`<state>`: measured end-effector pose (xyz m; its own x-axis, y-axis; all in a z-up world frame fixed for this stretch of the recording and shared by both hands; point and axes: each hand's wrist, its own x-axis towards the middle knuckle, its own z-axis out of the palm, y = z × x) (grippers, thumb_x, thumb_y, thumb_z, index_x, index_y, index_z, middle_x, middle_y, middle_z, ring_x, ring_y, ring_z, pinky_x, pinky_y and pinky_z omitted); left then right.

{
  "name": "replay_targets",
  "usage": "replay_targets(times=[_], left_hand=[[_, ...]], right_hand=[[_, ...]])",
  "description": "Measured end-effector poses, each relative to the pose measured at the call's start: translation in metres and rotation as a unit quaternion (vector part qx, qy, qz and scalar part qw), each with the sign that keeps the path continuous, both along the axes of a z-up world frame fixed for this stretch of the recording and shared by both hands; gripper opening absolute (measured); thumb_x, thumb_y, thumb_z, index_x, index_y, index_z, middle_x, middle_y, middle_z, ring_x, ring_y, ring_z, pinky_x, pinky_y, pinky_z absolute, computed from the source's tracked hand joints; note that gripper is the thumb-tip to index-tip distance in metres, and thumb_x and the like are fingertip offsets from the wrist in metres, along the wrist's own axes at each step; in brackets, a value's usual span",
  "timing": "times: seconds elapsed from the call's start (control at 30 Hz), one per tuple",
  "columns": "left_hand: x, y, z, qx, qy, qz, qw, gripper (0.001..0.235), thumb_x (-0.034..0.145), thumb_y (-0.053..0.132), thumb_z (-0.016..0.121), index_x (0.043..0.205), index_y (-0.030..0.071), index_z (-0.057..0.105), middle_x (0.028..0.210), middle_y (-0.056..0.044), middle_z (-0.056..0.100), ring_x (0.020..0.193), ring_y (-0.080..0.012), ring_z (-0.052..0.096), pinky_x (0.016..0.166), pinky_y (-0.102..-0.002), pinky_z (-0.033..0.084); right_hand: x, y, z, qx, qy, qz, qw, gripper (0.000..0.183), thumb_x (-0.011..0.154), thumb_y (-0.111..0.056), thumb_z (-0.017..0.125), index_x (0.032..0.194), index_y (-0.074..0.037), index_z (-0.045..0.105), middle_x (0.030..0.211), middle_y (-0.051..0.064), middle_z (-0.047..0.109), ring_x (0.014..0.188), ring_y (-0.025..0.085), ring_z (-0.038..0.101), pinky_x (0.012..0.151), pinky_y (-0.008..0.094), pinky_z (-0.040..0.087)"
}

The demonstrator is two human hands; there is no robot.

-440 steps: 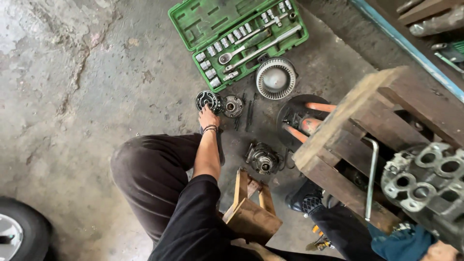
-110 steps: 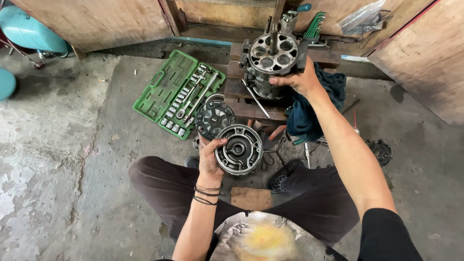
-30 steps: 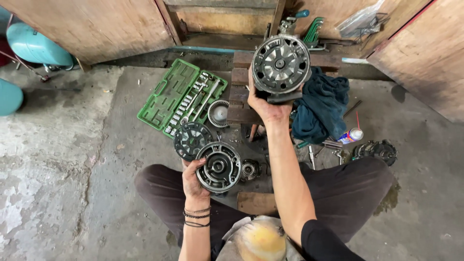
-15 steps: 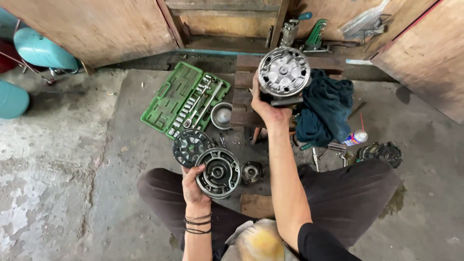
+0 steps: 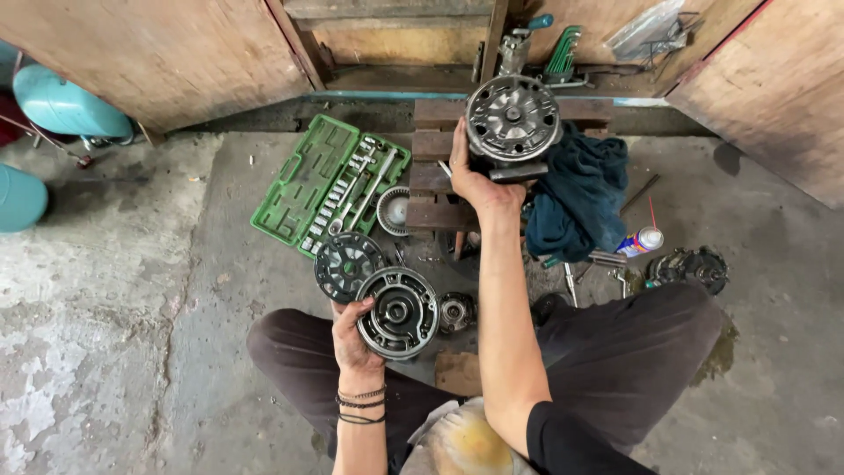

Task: The person sits on the floor and assembles various engine components, including a cylinder head, gears, and a clutch assembly. They use a rag to wipe parts and handle them by hand, placing them onto a wooden stand.

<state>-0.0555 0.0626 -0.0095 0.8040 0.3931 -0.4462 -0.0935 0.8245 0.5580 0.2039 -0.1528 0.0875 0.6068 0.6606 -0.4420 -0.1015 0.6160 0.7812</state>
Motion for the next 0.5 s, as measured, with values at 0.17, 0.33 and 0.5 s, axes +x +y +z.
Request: replay_targets(times=[0.17, 0.33, 0.5], left_hand=[[0.000, 0.013, 0.004, -0.062, 0.046, -0.052, 0.996, 0.046, 0.083, 0.003, 0.061, 0.128, 0.008, 0.066, 0.113, -0.021, 0.071, 0.091, -0.0364, 0.071, 0.084, -0.053, 0.059], [0.001, 0.006, 0.037, -0.047, 0.016, -0.027, 0.998, 0.051, 0.080, -0.004, 0.060, 0.131, -0.003, 0.061, 0.103, -0.024, 0.070, 0.085, -0.0369, 0.072, 0.086, -0.055, 0.058], [0.002, 0.009, 0.076, -0.067, 0.036, -0.025, 0.997, 0.039, 0.080, -0.002, 0.063, 0.119, -0.005, 0.066, 0.093, -0.023, 0.070, 0.084, -0.0352, 0.071, 0.084, -0.053, 0.059]], right_hand=[[-0.009, 0.009, 0.034, -0.174, -0.024, -0.026, 0.984, 0.090, 0.070, -0.075, 0.060, 0.110, 0.005, 0.062, 0.111, 0.027, 0.065, 0.110, 0.046, 0.066, 0.098, 0.059, 0.058], [-0.010, 0.009, 0.039, -0.196, -0.024, -0.033, 0.980, 0.085, 0.074, -0.074, 0.058, 0.110, 0.004, 0.061, 0.110, 0.027, 0.065, 0.108, 0.048, 0.065, 0.096, 0.062, 0.057], [-0.008, -0.001, 0.029, -0.180, -0.022, -0.037, 0.983, 0.094, 0.072, -0.076, 0.056, 0.113, 0.008, 0.060, 0.113, 0.033, 0.064, 0.109, 0.052, 0.064, 0.095, 0.062, 0.056]])
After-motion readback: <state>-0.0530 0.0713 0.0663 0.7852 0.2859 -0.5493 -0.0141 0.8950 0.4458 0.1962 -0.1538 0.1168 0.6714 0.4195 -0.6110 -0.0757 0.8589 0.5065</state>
